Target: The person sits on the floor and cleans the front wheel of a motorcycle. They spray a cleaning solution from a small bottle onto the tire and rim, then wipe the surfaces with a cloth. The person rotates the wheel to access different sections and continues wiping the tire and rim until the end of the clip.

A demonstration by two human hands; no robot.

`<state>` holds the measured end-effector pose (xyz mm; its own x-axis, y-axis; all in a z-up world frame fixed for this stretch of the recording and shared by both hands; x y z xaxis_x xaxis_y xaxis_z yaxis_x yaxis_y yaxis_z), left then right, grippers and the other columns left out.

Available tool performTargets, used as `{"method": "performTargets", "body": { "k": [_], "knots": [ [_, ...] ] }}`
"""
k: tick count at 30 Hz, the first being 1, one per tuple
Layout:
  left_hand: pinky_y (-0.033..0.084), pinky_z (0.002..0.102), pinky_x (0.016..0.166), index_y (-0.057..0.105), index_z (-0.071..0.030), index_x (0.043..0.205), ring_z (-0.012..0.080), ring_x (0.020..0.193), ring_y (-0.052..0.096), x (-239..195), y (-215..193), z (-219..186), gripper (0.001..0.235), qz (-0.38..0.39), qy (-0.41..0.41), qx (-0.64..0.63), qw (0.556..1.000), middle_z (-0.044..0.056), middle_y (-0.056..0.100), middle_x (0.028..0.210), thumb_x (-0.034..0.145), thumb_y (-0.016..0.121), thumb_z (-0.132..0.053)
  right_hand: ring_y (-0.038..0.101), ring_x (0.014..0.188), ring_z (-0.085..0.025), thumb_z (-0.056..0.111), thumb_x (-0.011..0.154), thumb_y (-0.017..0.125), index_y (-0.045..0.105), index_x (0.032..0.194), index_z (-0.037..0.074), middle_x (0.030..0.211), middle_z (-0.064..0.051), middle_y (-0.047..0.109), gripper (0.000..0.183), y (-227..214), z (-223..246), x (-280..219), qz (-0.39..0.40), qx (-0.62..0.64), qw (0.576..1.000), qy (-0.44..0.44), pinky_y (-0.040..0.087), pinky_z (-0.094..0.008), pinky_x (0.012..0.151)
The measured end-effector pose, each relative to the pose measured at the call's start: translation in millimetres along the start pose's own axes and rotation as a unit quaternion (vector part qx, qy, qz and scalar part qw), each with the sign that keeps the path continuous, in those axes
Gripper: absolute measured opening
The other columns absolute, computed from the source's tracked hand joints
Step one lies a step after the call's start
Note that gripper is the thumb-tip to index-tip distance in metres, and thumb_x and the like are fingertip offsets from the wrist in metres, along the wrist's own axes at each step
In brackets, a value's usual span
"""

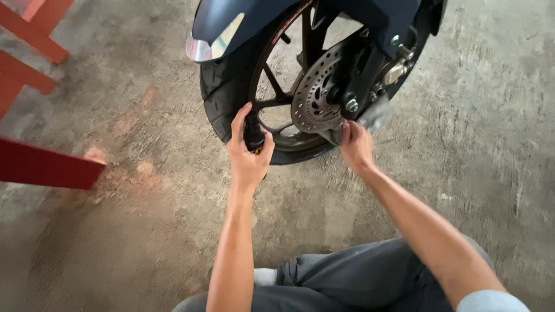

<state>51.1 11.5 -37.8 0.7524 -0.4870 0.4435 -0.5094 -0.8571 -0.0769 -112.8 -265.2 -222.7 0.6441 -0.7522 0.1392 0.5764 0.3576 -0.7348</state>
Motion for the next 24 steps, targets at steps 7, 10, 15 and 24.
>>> {"method": "performTargets", "body": {
  "k": [7,10,15,24],
  "knots": [
    [0.053,0.024,0.08,0.048,-0.007,0.151,0.0093,0.084,0.062,1.6,3.7,2.5,0.06,0.002,-0.006,0.018,1.0,0.002,0.064,0.09,0.096,0.069,0.0,0.057,0.1,-0.023,0.034,0.109,0.059,0.071,0.125,0.007,0.112,-0.006,0.071,0.034,50.4,-64.0,18.8,-0.069,0.598,0.729,0.326,0.046,-0.041,0.089],
    [0.053,0.024,0.081,0.047,-0.007,0.153,0.009,0.083,0.061,0.7,5.7,2.8,0.059,-0.004,0.006,-0.002,1.0,0.002,0.064,0.09,0.098,0.068,0.0,0.057,0.12,-0.029,0.045,0.104,0.052,0.069,0.123,0.006,0.135,-0.013,0.063,0.047,47.5,-36.4,13.4,-0.046,0.714,0.588,0.377,0.042,-0.05,0.103],
    [0.052,0.024,0.073,0.048,-0.006,0.152,0.0091,0.077,0.061,-0.4,9.2,8.3,0.06,-0.008,0.007,0.05,0.999,0.002,0.066,0.087,0.096,0.07,-0.001,0.042,0.143,-0.031,0.07,0.096,0.043,0.055,0.138,0.003,0.157,-0.016,0.048,0.08,27.3,16.1,14.9,-0.026,0.776,0.541,0.323,0.023,-0.055,0.117],
    [0.052,0.023,0.077,0.044,-0.004,0.153,0.0085,0.081,0.061,0.3,12.7,18.6,0.062,0.005,-0.01,0.019,1.0,0.003,0.063,0.09,0.097,0.069,0.0,0.05,0.145,-0.031,0.07,0.089,0.064,0.045,0.155,0.006,0.156,-0.016,0.053,0.094,67.1,97.7,-12.9,-0.096,0.94,0.198,0.262,0.04,-0.05,0.12]
  ]
}}
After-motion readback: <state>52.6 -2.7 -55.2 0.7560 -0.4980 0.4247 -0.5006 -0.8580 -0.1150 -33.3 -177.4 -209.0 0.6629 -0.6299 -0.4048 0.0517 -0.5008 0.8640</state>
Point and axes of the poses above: each hand's wrist, its own x-axis towards the middle knuckle, its own y-axis out of the palm, z = x × y, the point moved 9 cm from there along x, towards the middle knuckle
